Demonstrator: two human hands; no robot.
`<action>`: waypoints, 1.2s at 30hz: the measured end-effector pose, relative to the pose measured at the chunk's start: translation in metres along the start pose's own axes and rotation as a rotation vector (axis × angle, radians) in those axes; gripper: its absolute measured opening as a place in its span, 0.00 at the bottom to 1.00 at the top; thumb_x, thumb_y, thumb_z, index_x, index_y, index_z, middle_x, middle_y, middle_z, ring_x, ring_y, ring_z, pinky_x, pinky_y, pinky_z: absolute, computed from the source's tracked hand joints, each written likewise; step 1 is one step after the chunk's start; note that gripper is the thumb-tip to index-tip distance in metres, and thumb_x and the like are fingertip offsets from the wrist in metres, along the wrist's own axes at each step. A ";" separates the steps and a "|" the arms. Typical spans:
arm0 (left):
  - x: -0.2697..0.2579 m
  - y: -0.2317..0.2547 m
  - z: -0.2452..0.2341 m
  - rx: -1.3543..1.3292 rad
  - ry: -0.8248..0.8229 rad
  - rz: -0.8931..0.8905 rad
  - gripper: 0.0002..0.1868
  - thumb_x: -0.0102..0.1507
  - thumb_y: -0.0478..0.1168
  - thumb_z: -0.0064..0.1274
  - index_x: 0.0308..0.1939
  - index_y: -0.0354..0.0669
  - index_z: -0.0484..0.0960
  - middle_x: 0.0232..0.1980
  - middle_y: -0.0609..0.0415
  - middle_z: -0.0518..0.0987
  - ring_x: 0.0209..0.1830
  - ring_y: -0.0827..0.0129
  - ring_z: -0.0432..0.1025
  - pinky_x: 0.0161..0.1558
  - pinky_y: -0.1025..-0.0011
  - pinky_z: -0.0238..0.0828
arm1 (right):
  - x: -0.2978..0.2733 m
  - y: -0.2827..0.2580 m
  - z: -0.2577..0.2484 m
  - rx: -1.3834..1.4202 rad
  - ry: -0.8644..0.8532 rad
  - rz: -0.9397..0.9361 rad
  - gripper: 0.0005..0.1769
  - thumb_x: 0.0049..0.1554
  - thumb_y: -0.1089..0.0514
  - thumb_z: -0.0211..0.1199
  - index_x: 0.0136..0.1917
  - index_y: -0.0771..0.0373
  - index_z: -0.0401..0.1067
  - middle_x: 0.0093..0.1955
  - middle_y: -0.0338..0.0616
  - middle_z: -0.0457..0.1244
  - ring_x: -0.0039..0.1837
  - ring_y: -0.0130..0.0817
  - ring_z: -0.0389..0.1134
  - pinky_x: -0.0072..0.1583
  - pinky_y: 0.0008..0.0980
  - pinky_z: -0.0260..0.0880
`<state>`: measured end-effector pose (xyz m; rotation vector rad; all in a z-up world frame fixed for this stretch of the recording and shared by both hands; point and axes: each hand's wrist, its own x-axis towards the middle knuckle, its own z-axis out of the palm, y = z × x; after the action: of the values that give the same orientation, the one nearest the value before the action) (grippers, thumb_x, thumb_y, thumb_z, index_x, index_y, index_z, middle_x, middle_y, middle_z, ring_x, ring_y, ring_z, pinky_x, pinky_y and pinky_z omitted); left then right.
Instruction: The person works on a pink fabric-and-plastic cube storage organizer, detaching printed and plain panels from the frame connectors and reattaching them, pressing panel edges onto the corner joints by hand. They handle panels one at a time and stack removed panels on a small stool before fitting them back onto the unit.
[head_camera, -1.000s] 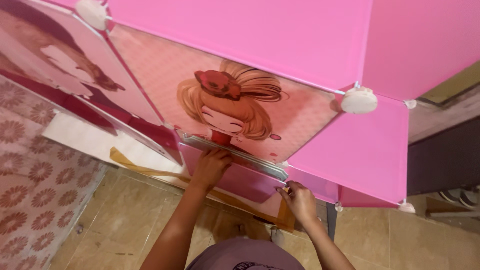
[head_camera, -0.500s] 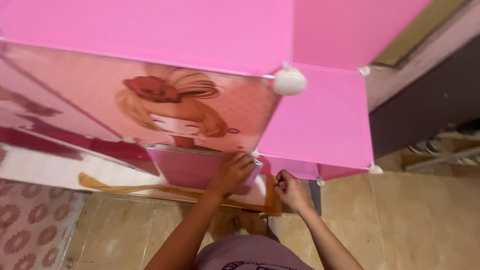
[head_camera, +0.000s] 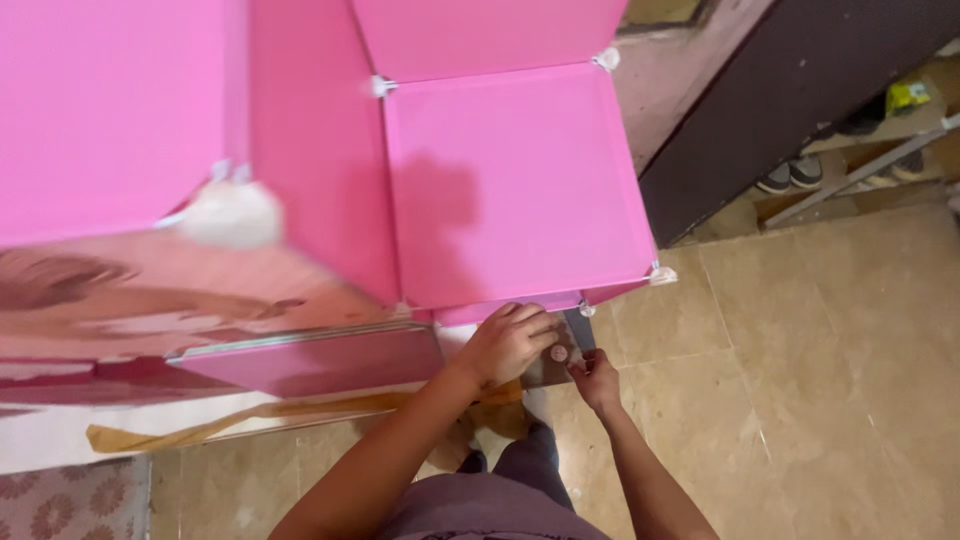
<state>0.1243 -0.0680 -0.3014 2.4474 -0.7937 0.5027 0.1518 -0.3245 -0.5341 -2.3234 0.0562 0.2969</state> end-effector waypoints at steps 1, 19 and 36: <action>0.005 0.000 0.003 0.001 -0.003 -0.002 0.14 0.56 0.37 0.53 0.45 0.42 0.86 0.56 0.56 0.80 0.60 0.63 0.71 0.60 0.63 0.67 | 0.002 0.006 -0.002 0.001 0.007 0.031 0.23 0.49 0.49 0.74 0.52 0.63 0.72 0.41 0.53 0.71 0.42 0.45 0.74 0.47 0.41 0.74; 0.116 -0.004 0.014 0.009 0.019 -0.108 0.16 0.57 0.37 0.55 0.48 0.41 0.84 0.54 0.55 0.81 0.58 0.62 0.72 0.61 0.63 0.67 | 0.100 0.022 0.050 0.206 0.081 -0.247 0.16 0.56 0.62 0.59 0.58 0.63 0.71 0.51 0.58 0.67 0.54 0.58 0.69 0.54 0.50 0.70; 0.183 -0.012 0.043 -0.153 -0.222 -0.249 0.35 0.55 0.41 0.61 0.68 0.50 0.76 0.73 0.52 0.70 0.77 0.57 0.58 0.71 0.53 0.52 | 0.125 0.037 -0.019 -0.222 -0.062 -0.026 0.17 0.65 0.51 0.54 0.60 0.62 0.74 0.42 0.54 0.70 0.44 0.52 0.71 0.43 0.48 0.69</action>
<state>0.2790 -0.1635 -0.2510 2.4389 -0.5761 0.0747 0.2727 -0.3575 -0.5760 -2.5305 -0.0399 0.3779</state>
